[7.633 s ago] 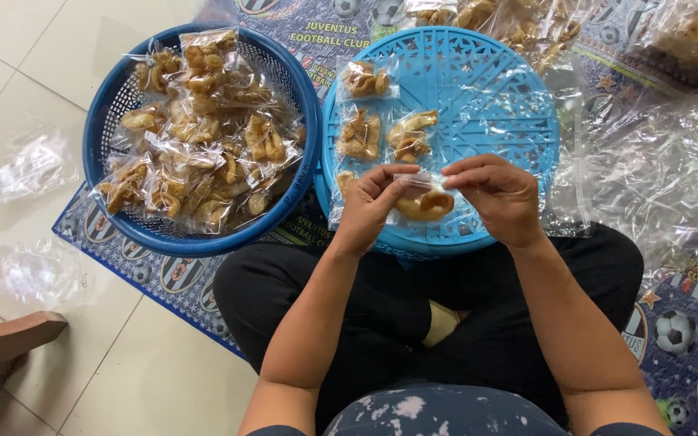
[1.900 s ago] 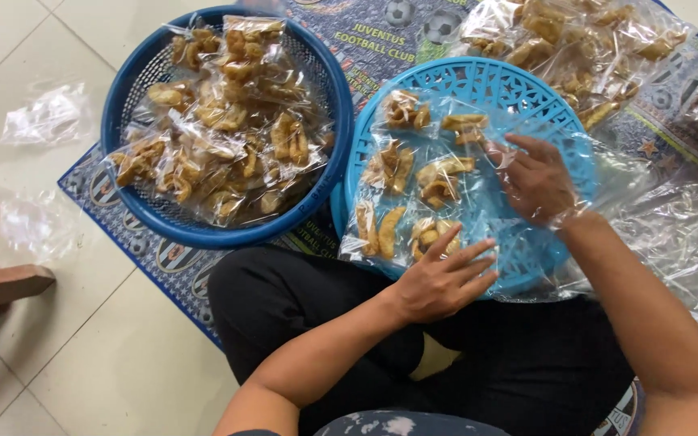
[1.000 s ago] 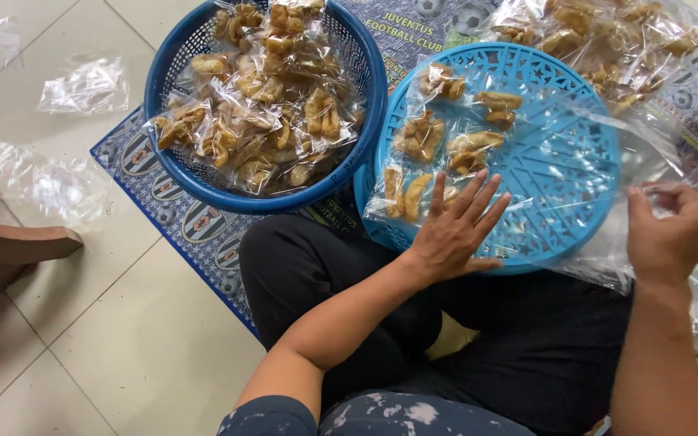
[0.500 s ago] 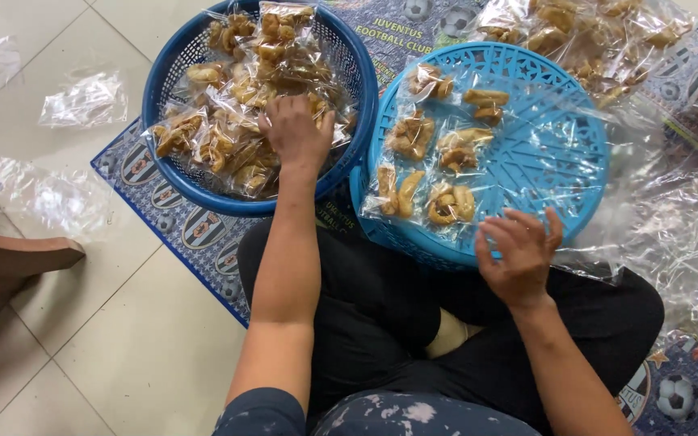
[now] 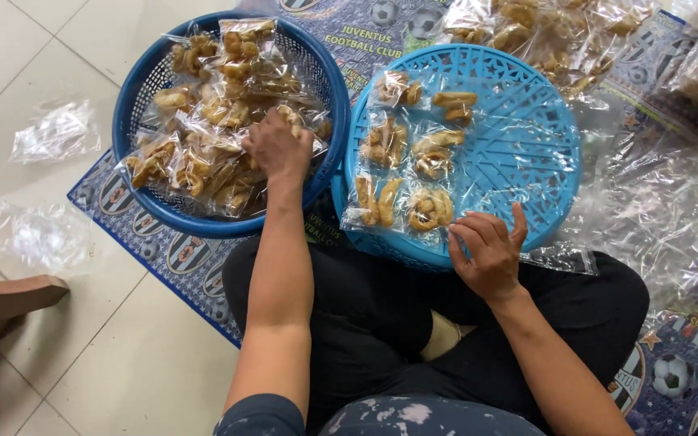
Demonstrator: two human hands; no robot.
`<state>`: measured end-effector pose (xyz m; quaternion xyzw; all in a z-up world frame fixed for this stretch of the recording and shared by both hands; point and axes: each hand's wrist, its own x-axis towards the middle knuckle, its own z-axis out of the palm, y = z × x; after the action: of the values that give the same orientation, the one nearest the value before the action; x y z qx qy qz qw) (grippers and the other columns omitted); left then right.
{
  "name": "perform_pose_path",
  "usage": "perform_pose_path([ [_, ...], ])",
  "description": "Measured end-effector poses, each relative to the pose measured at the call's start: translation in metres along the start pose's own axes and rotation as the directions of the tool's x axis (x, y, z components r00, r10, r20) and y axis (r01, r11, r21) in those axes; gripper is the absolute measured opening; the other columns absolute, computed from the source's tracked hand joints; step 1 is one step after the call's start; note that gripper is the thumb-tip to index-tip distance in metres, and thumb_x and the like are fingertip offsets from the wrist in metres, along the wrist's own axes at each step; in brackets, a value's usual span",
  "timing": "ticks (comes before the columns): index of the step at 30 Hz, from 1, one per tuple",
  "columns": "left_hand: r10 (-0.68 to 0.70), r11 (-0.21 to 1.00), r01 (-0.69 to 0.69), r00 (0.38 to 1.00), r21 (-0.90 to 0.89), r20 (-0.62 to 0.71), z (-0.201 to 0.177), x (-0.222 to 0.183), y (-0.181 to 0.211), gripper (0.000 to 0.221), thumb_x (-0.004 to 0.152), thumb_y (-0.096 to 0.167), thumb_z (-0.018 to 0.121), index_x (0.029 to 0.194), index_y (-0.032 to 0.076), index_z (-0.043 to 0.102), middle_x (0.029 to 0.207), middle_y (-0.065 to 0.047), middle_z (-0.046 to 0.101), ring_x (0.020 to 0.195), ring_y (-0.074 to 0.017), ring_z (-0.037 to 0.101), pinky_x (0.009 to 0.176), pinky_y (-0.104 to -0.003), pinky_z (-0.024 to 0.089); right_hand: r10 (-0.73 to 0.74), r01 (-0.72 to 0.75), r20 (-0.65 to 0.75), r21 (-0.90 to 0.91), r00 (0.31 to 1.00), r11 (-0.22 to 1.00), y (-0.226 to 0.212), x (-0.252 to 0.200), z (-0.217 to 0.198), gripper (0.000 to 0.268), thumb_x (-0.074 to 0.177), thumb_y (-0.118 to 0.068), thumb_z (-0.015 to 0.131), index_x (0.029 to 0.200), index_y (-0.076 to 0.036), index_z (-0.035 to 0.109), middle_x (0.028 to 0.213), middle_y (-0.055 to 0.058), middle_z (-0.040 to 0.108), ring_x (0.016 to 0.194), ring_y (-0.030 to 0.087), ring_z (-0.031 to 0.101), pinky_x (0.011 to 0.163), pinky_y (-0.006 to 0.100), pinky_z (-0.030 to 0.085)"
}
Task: A person sitting on the floor is manually packaging individual fried snacks into small plastic bags, taking them from a blue basket and placing the filled bags aside.
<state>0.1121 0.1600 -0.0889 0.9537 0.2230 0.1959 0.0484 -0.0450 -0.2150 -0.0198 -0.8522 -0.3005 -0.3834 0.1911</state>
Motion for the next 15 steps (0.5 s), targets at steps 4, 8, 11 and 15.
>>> perform_pose_path([
  [4,-0.099,0.971,0.082,0.993,-0.224,-0.065,0.008,0.004,-0.019,0.056,0.079,0.038,0.072,0.127,0.013,0.059,0.093,-0.017,0.074,0.088,-0.0389,0.072,0.078,-0.054,0.056,-0.013,0.014,-0.011,0.026,1.000,1.000,0.002,0.000,0.002,0.010,0.089,-0.013,0.079,0.098,-0.010,0.077,0.099,0.006,0.074,0.099,0.025,0.072,0.124,0.064,0.023],
  [8,-0.234,0.879,0.207,0.972,-0.430,-0.008,-0.024,0.003,-0.019,0.046,0.090,0.036,0.063,0.132,0.017,0.059,0.087,-0.019,0.076,0.086,-0.0416,0.075,0.078,-0.054,0.058,-0.010,0.011,-0.020,0.031,1.000,0.999,0.003,0.000,0.002,0.010,0.090,-0.013,0.079,0.098,-0.009,0.076,0.099,0.006,0.074,0.099,0.026,0.072,0.124,0.064,0.023],
  [11,-0.498,0.603,0.457,0.856,-0.654,0.138,-0.043,-0.002,-0.024,0.025,0.079,0.046,0.067,0.101,0.040,0.075,0.069,0.007,0.073,0.081,-0.0168,0.077,0.077,-0.033,0.062,0.001,0.000,-0.023,0.045,1.000,0.999,0.003,-0.001,0.002,0.011,0.088,-0.011,0.081,0.098,-0.009,0.078,0.099,0.006,0.075,0.099,0.026,0.072,0.124,0.064,0.023],
  [15,-0.102,-0.363,0.387,0.888,-0.848,0.449,-0.116,-0.020,0.000,0.031,0.094,0.024,0.061,0.121,0.011,0.068,0.106,-0.012,0.074,0.098,-0.0261,0.073,0.086,-0.040,0.061,0.006,-0.006,-0.022,0.032,1.000,0.999,0.004,-0.005,0.003,0.012,0.087,-0.010,0.080,0.098,-0.010,0.076,0.099,0.006,0.075,0.100,0.025,0.072,0.124,0.064,0.024],
])
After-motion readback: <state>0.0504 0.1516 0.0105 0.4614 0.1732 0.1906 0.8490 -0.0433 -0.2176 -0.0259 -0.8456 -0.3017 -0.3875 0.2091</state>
